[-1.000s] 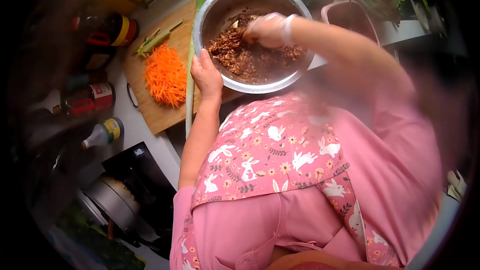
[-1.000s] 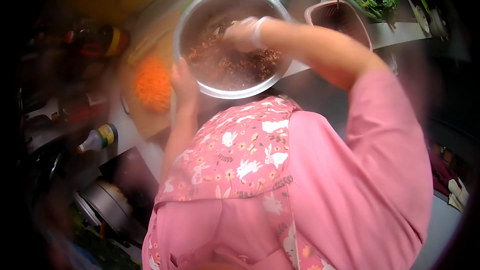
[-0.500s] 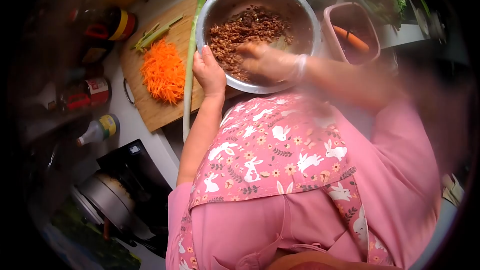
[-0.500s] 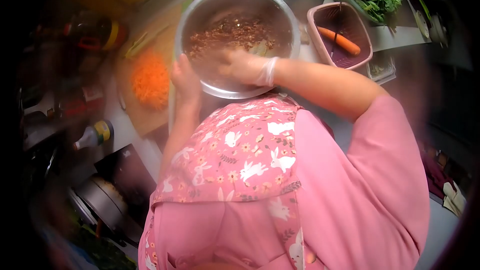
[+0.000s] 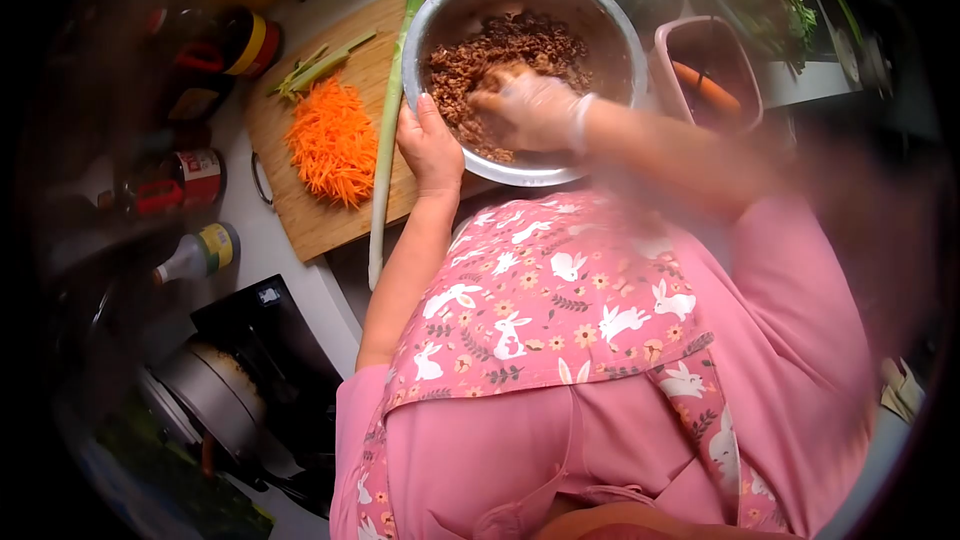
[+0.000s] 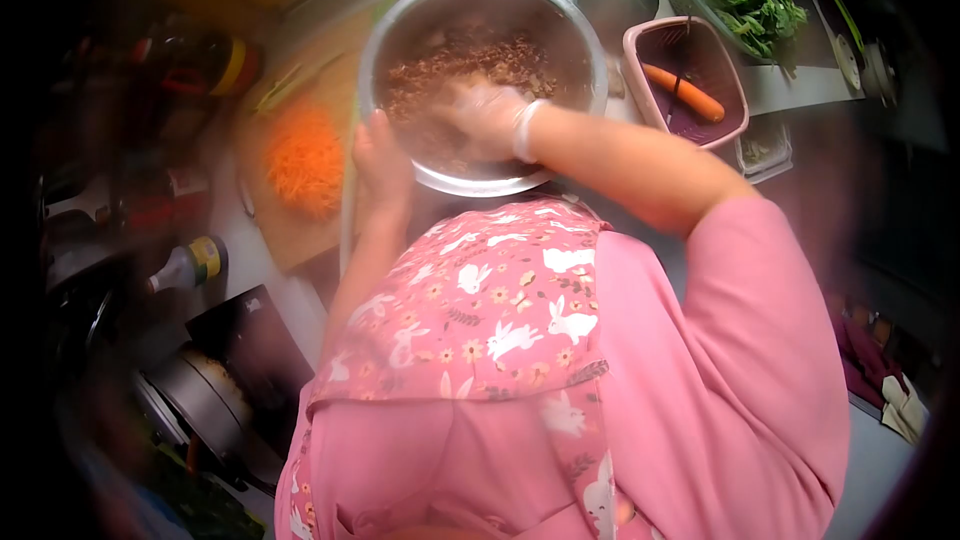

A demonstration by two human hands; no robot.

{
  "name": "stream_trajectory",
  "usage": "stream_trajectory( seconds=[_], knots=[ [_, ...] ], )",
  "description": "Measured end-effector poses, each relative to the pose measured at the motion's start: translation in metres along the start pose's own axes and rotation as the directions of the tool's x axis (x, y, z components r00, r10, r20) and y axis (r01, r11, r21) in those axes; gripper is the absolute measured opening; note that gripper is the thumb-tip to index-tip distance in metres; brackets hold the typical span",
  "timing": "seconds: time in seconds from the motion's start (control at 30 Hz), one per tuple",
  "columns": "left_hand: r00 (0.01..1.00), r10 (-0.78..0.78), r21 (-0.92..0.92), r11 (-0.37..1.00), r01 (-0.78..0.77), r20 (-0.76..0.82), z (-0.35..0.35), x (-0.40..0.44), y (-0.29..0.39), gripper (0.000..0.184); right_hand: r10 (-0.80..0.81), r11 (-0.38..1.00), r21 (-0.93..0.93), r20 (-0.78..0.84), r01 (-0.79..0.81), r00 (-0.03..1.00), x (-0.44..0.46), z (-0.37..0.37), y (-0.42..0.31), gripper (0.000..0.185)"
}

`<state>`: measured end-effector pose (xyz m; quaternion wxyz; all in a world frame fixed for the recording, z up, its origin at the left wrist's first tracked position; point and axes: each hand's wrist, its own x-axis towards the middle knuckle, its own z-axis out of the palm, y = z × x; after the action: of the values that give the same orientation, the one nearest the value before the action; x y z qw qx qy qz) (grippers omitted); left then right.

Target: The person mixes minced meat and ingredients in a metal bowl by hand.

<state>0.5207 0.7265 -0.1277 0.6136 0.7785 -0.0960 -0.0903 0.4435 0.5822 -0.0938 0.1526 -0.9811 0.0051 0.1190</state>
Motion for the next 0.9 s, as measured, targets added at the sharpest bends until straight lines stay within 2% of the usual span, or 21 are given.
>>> stream_trajectory(
  seconds=[0.03, 0.13, 0.17, 0.2, 0.23, 0.3, 0.37, 0.4, 0.43, 0.5, 0.57, 0.63, 0.7, 0.73, 0.77, 0.83, 0.87, 0.9],
  knots=[
    [1.0, 0.0, 0.001, 1.0, 0.0, -0.002, 0.001, 0.0, -0.002, 0.03, 0.056, 0.998, 0.015, 0.063, -0.058, 0.996, 0.011, 0.018, -0.002, 0.046],
    [1.0, 0.004, -0.023, 1.0, -0.004, 0.0, -0.001, 0.002, -0.006, 0.029, 0.07, 0.995, 0.047, 0.283, -0.087, 0.957, 0.015, 0.001, -0.003, 0.039],
    [0.995, -0.073, 0.021, 0.997, 0.072, 0.062, -0.005, 0.002, -0.003, 0.032, 0.084, 0.994, 0.038, 0.336, -0.102, 0.938, 0.018, -0.002, 0.006, 0.037],
    [0.981, -0.15, 0.069, 0.987, 0.142, 0.121, -0.008, 0.001, 0.0, 0.036, 0.118, 0.993, -0.036, 0.331, -0.112, 0.936, 0.018, -0.006, 0.013, 0.033],
    [0.982, -0.147, 0.067, 0.988, 0.14, 0.121, -0.008, 0.0, 0.005, 0.036, 0.129, 0.992, -0.019, 0.192, -0.127, 0.973, 0.013, -0.005, 0.024, 0.03],
    [0.984, -0.148, 0.042, 0.989, 0.145, 0.094, -0.008, -0.002, 0.014, 0.035, 0.147, 0.972, 0.162, 0.134, -0.168, 0.98, 0.012, -0.022, 0.026, 0.031],
    [0.986, -0.137, 0.091, 0.987, 0.129, 0.092, -0.008, -0.002, 0.008, 0.035, 0.132, 0.955, 0.247, 0.146, -0.165, 0.98, 0.008, -0.029, 0.001, 0.035],
    [0.989, -0.117, 0.134, 0.985, 0.104, 0.093, -0.007, 0.0, 0.005, 0.034, 0.05, 0.979, 0.17, 0.315, -0.108, 0.948, 0.014, -0.014, -0.007, 0.04],
    [0.989, -0.109, 0.133, 0.986, 0.096, 0.095, -0.006, 0.001, 0.004, 0.034, 0.025, 0.992, 0.119, 0.211, -0.051, 0.977, 0.017, 0.008, -0.012, 0.04],
    [0.992, -0.089, 0.08, 0.993, 0.082, 0.088, -0.006, 0.002, 0.0, 0.035, -0.004, 0.985, 0.171, 0.193, -0.029, 0.981, 0.021, 0.004, -0.01, 0.035],
    [0.991, -0.092, 0.044, 0.995, 0.088, 0.101, -0.006, 0.002, -0.005, 0.035, 0.105, 0.991, 0.045, 0.361, -0.13, 0.927, 0.018, -0.015, -0.007, 0.033],
    [0.989, -0.096, 0.005, 0.995, 0.096, 0.115, -0.006, 0.003, -0.003, 0.035, 0.147, 0.98, 0.095, 0.235, -0.173, 0.961, 0.01, -0.018, 0.004, 0.029],
    [0.992, -0.094, 0.089, 0.992, 0.086, 0.089, -0.008, -0.001, 0.012, 0.035, 0.185, 0.969, 0.129, 0.19, -0.211, 0.964, 0.008, -0.037, 0.006, 0.03],
    [0.992, -0.097, 0.092, 0.992, 0.089, 0.086, -0.008, -0.001, 0.011, 0.035, 0.093, 0.994, 0.06, -0.07, -0.089, 0.993, 0.01, -0.019, 0.017, 0.035],
    [0.99, -0.109, 0.105, 0.989, 0.1, 0.091, -0.008, -0.001, 0.009, 0.035, 0.095, 0.994, 0.065, -0.07, -0.09, 0.993, 0.015, -0.005, 0.014, 0.035],
    [0.988, -0.118, 0.118, 0.987, 0.107, 0.097, -0.007, 0.002, 0.003, 0.035, 0.137, 0.991, 0.039, -0.22, -0.132, 0.966, 0.035, 0.013, 0.0, 0.04],
    [0.991, -0.089, 0.112, 0.991, 0.078, 0.1, -0.007, 0.003, -0.002, 0.035, 0.123, 0.992, 0.015, -0.093, -0.122, 0.988, 0.042, 0.011, -0.007, 0.043],
    [0.993, -0.058, 0.105, 0.993, 0.047, 0.102, -0.007, 0.003, -0.004, 0.036, 0.103, 0.982, 0.154, 0.055, -0.11, 0.993, 0.043, 0.001, -0.008, 0.038]
  ],
)
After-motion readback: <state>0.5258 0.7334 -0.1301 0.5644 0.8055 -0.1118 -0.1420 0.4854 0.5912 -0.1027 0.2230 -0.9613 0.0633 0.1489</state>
